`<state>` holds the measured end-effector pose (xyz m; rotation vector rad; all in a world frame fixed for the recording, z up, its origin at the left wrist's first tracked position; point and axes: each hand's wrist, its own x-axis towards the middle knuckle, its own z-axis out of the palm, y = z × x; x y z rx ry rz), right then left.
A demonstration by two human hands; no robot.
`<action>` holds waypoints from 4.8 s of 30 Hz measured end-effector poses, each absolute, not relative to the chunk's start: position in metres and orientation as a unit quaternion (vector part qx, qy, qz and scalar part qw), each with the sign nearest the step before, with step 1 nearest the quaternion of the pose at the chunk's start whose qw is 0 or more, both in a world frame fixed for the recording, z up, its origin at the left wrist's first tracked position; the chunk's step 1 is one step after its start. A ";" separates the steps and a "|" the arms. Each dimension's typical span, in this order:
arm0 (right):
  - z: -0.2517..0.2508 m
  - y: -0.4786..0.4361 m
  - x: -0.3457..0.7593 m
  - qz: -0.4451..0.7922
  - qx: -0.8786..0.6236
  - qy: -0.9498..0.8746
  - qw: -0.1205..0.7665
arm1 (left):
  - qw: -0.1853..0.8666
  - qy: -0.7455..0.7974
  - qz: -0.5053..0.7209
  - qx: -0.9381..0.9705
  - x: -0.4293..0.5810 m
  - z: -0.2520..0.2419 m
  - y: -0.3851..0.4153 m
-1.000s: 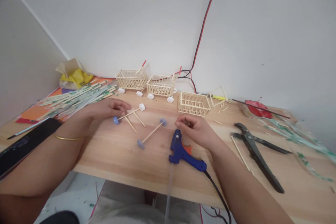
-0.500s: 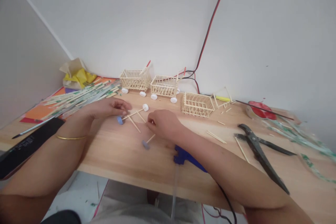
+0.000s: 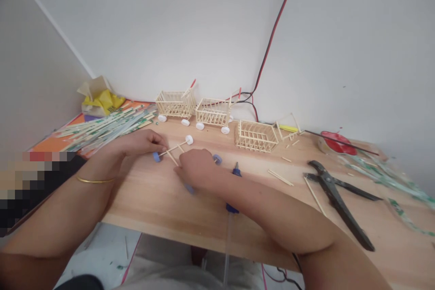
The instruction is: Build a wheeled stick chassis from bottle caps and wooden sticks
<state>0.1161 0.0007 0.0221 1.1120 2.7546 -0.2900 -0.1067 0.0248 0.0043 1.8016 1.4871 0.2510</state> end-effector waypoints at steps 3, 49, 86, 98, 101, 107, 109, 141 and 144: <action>0.023 0.001 0.116 -0.088 0.363 0.924 0.084 | 0.373 0.586 0.068 0.716 -0.104 0.005 0.024; 0.008 0.036 0.143 -0.068 0.442 0.894 0.026 | 0.324 0.598 0.156 0.716 -0.083 0.000 0.019; 0.015 0.035 0.135 -0.091 0.405 0.909 0.018 | 0.304 0.595 0.167 0.725 -0.087 0.000 0.022; 0.007 0.038 0.134 -0.109 0.387 0.916 0.012 | 0.308 0.606 0.189 0.709 -0.093 -0.002 0.025; 0.006 0.040 0.136 -0.109 0.386 0.916 0.010 | 0.288 0.630 0.204 0.692 -0.096 -0.006 0.027; 0.008 0.039 0.135 -0.108 0.390 0.914 0.015 | 0.255 0.631 0.200 0.704 -0.095 -0.005 0.027; 0.010 0.039 0.134 -0.107 0.393 0.913 0.016 | 0.258 0.629 0.201 0.705 -0.094 -0.004 0.026; 0.003 0.064 0.138 -0.070 0.435 0.897 0.029 | 0.365 0.565 0.250 0.697 -0.087 0.003 0.022; 0.001 0.066 0.137 -0.071 0.437 0.896 0.027 | 0.368 0.566 0.244 0.696 -0.089 0.003 0.022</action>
